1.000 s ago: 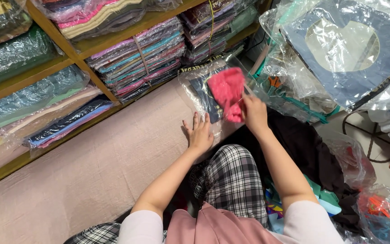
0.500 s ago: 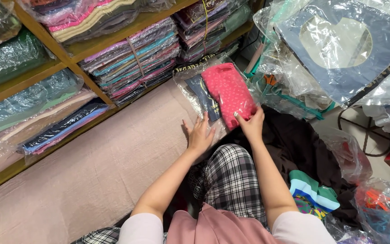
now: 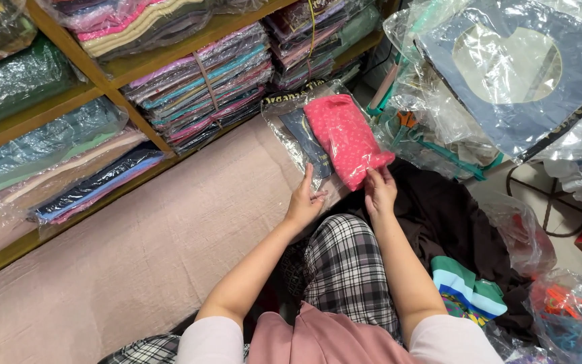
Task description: Folding a pink patterned scarf and placing it into a clear plastic packaging bag.
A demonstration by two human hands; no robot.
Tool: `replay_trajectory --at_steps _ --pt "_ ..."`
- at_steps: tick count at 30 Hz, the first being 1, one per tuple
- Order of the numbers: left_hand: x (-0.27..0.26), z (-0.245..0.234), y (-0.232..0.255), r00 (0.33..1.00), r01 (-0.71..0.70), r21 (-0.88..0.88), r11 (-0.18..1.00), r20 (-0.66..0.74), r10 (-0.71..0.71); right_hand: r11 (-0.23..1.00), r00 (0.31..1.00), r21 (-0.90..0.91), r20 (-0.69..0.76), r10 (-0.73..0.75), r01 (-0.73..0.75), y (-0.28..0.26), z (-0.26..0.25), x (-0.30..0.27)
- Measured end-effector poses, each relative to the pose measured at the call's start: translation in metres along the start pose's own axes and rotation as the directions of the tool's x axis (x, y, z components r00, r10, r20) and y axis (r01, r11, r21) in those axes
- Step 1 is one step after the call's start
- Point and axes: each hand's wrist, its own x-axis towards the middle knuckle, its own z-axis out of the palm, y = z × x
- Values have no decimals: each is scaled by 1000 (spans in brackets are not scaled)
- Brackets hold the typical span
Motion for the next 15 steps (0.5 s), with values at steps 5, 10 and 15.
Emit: replay_trajectory --at_steps 5,10,15 --pt "-5 -7 13 999 -19 14 1000 -40 20 978 960 -157 220 172 -140 6 4 -9" --pt "-7 -14 14 998 6 22 1000 -60 -4 774 889 -512 438 -137 371 0 26 -17" --pt "-7 -16 5 999 21 34 999 -50 -19 165 178 -137 946 -270 977 6 43 -23"
